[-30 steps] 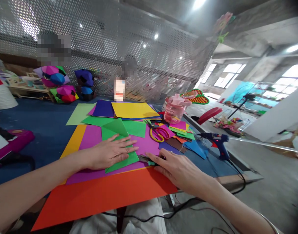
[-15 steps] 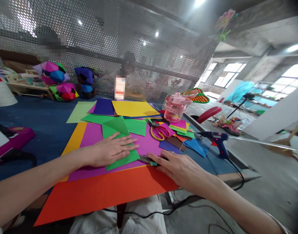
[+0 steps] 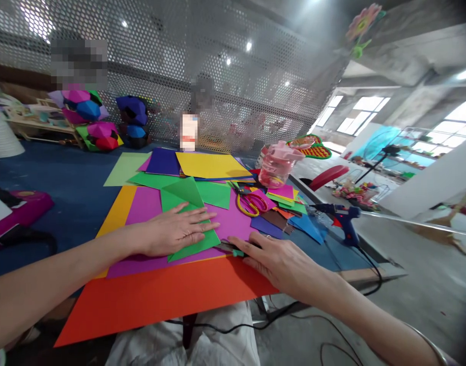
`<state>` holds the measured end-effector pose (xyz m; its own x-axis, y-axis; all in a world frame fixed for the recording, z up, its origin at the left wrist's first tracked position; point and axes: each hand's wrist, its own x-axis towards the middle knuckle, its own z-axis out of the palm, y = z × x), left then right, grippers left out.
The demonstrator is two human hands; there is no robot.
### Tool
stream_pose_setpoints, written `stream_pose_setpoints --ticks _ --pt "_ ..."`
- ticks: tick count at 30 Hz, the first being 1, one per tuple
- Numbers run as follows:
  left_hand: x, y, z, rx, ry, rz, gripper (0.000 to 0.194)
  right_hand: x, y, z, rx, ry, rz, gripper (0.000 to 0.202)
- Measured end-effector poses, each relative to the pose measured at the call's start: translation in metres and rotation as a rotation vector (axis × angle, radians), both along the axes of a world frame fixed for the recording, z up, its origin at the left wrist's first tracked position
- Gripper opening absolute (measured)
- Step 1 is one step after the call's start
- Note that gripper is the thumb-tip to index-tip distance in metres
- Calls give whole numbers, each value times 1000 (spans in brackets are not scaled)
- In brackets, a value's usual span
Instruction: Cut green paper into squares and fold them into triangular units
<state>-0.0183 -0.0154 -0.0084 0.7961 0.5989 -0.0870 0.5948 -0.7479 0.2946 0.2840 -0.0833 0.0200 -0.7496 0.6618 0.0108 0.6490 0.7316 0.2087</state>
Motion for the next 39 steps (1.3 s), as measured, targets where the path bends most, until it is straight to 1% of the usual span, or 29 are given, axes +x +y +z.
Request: stream_pose_setpoints --ticks 4,9,15,20,24,26,28,31,34,37,39 --pt "-1 0 -1 1 -22 0 51 -2 1 1 -5 0 35 50" --pt "1 0 0 9 -40 -15 50 -1 -4 3 50 -28 59 52" --pt "-1 0 -1 16 -65 -11 50 -6 -5 0 47 -39 32 51" --pt "0 0 -1 14 -62 -17 49 -9 -13 3 52 -90 21 55" --pt "2 -1 2 -2 -35 5 49 -11 -21 3 84 -108 5 53" --pt "2 -4 2 0 -36 13 50 -12 -22 1 98 -97 2 51" --pt "1 -8 1 16 -32 47 51 -13 -19 0 107 -88 0 50" --pt "0 -15 -1 103 -6 140 53 -15 -12 -1 124 -84 12 49" --pt "-1 -19 -1 276 -33 187 53 -18 -4 0 136 -74 41 48" --pt "-1 -18 3 456 -80 134 49 -19 1 0 121 -66 42 46" --pt "-1 -15 5 534 -94 83 44 -19 1 1 104 -68 33 47"
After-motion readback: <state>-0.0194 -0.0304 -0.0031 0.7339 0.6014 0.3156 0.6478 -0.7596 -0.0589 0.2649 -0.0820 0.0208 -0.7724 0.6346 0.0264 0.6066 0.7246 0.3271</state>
